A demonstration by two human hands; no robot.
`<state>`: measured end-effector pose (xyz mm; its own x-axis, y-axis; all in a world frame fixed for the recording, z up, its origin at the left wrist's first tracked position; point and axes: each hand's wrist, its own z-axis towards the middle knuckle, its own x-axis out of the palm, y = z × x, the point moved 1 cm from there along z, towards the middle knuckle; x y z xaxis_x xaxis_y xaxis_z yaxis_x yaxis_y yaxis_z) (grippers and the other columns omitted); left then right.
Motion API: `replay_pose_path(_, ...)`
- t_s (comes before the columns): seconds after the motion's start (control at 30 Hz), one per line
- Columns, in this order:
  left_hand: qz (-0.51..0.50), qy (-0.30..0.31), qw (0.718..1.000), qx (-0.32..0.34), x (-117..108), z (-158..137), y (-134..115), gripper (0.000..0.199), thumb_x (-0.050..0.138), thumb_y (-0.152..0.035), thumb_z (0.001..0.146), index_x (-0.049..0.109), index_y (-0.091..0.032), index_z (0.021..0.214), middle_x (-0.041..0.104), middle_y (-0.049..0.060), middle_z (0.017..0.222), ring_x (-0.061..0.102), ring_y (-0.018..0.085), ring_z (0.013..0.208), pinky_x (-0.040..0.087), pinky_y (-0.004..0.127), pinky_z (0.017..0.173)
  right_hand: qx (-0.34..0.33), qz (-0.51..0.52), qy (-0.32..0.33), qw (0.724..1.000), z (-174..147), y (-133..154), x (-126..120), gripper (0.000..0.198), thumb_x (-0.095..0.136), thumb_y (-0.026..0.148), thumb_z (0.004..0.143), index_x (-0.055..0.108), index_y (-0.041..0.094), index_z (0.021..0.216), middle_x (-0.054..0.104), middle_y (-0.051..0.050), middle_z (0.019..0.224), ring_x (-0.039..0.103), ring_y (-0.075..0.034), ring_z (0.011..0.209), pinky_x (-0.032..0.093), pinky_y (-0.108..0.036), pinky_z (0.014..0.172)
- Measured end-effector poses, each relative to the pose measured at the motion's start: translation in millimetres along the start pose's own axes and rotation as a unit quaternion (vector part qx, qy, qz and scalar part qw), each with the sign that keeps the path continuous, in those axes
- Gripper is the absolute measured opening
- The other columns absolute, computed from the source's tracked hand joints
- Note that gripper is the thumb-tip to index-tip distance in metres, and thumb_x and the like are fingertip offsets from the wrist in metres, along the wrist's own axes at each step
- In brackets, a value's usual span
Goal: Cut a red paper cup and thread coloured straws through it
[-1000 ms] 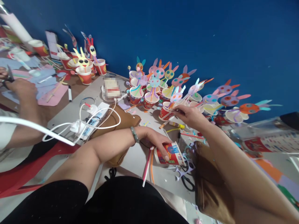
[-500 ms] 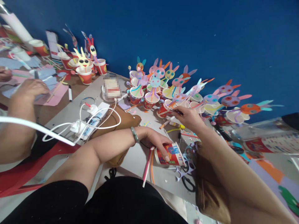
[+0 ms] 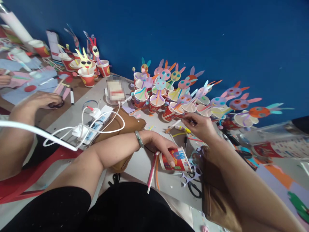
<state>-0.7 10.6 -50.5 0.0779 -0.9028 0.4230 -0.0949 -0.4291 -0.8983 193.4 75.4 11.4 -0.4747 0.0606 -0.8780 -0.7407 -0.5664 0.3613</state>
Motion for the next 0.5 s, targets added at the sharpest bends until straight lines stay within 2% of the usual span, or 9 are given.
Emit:
replay_pose_path(0.13, 0.026, -0.001, 1.000, 0.007, 0, -1, -5, 0.059, 0.099, -0.028, 0.048, 0.069, -0.015, 0.097, 0.074, 0.001, 0.089, 0.071, 0.019, 0.082, 0.060, 0.036, 0.082, -0.012, -0.047, 0.096, 0.994, -15, 1, 16, 0.025, 0.060, 0.034, 0.091, 0.077, 0.023, 0.106, 0.081, -0.009, 0.094, 0.076, -0.024, 0.079, 0.054, -0.033, 0.071)
replay_pose_path(0.3, 0.052, -0.005, 0.999, -0.010, -2, 0, -7, 0.061, 0.100, -0.032, 0.045, 0.072, -0.015, 0.096, 0.075, 0.001, 0.089, 0.072, 0.021, 0.085, 0.060, 0.036, 0.084, 0.021, -0.199, 0.218, 0.955, -18, 9, 37, 0.043, 0.060, 0.027, 0.090, 0.070, 0.026, 0.132, 0.081, -0.012, 0.108, 0.076, -0.029, 0.089, 0.049, -0.033, 0.068)
replay_pose_path(0.37, 0.048, -0.002, 0.999, -0.012, -2, 0, -5, 0.062, 0.100, -0.034, 0.044, 0.072, -0.015, 0.096, 0.076, 0.002, 0.092, 0.073, 0.021, 0.087, 0.061, 0.037, 0.086, 0.031, -0.219, 0.237, 0.946, -16, 10, 41, 0.044, 0.059, 0.028, 0.092, 0.068, 0.027, 0.134, 0.081, -0.012, 0.107, 0.076, -0.029, 0.087, 0.045, -0.032, 0.065)
replay_pose_path(0.5, 0.031, -0.001, 0.999, -0.007, -2, 0, -1, 0.065, 0.100, -0.037, 0.045, 0.071, -0.015, 0.099, 0.077, 0.004, 0.097, 0.074, 0.022, 0.089, 0.061, 0.038, 0.087, 0.027, -0.213, 0.229, 0.949, -16, 9, 42, 0.033, 0.057, 0.030, 0.093, 0.072, 0.028, 0.122, 0.081, -0.009, 0.100, 0.073, -0.024, 0.081, 0.039, -0.030, 0.062)
